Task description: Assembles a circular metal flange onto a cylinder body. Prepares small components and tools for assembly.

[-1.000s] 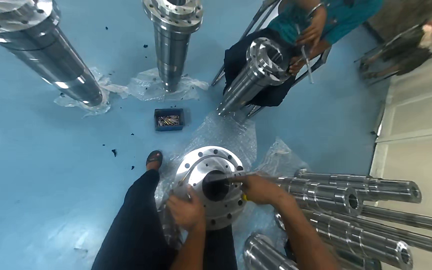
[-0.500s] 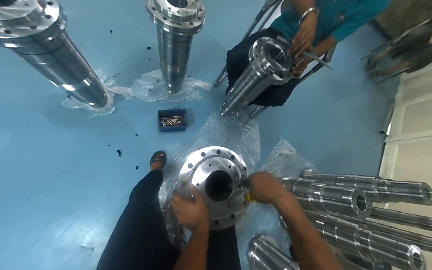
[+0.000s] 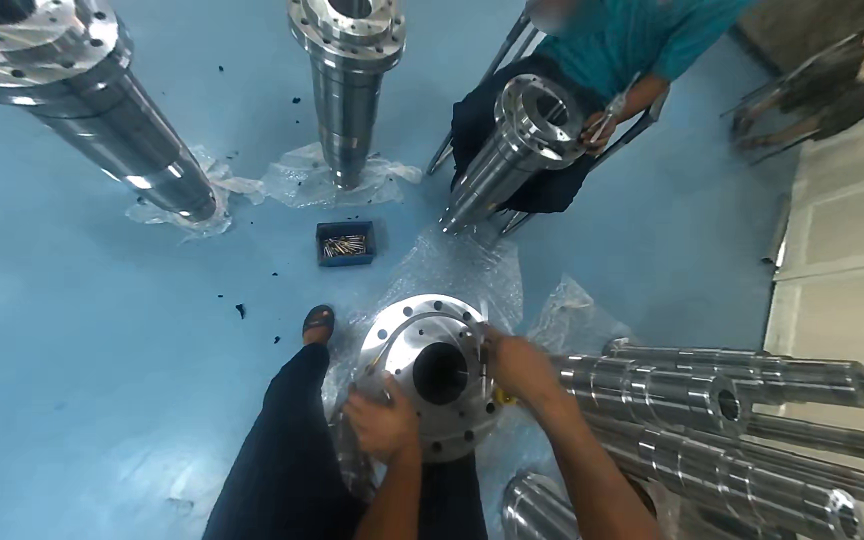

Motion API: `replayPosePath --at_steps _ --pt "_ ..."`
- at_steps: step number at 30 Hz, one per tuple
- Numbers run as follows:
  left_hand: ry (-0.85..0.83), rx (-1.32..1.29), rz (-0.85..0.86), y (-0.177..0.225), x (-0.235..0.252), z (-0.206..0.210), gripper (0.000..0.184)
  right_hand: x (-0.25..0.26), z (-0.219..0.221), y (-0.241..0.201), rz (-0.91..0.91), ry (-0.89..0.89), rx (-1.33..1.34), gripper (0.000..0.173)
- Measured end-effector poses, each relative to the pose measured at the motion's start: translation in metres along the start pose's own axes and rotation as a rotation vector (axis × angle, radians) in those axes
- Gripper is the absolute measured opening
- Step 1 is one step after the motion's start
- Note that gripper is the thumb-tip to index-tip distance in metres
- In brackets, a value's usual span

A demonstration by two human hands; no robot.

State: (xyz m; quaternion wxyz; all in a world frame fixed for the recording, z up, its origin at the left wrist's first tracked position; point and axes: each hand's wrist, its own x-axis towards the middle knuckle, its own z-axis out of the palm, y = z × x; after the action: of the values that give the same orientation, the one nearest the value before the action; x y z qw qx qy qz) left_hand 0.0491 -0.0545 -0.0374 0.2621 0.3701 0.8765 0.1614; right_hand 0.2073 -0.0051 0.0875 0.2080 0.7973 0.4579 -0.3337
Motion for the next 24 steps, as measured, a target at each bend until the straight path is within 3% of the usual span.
replayPosePath --at_steps 1,3,6,9,12,15,18,20,22,24 --pt "0.004 0.001 -0.001 0.0 0.001 0.0 0.069 0.005 -0.001 0.006 0.043 0.032 -0.005 0.041" --pt "0.008 0.004 -0.007 0.0 0.002 0.0 0.068 0.008 -0.005 0.017 0.106 -0.089 -0.054 0.031" --pt "0.002 0.011 -0.011 0.001 0.001 0.0 0.069 -0.009 0.002 0.011 0.016 -0.286 -0.102 0.032" --pt "0.009 -0.013 -0.007 0.0 0.001 0.001 0.069 -0.01 0.013 -0.004 -0.086 -0.141 0.011 0.044" --pt "0.007 -0.025 -0.001 -0.001 0.001 0.0 0.068 -0.001 0.014 -0.004 0.04 0.054 0.05 0.048" --pt "0.009 -0.011 -0.008 0.0 -0.001 0.0 0.069 -0.004 0.005 0.006 0.172 -0.068 -0.005 0.033" --pt "0.026 -0.022 -0.001 0.0 -0.002 0.002 0.069 -0.012 0.005 0.002 -0.011 -0.194 0.05 0.034" --pt "0.025 -0.031 0.005 0.0 -0.002 0.003 0.068 -0.011 0.007 -0.007 -0.058 -0.095 0.103 0.039" --pt "0.021 -0.026 0.006 -0.001 -0.002 0.003 0.069 -0.001 0.006 -0.006 0.049 0.034 0.101 0.039" --pt "0.027 -0.019 0.006 -0.002 -0.002 0.001 0.069 0.005 0.005 0.008 0.15 0.006 0.052 0.028"
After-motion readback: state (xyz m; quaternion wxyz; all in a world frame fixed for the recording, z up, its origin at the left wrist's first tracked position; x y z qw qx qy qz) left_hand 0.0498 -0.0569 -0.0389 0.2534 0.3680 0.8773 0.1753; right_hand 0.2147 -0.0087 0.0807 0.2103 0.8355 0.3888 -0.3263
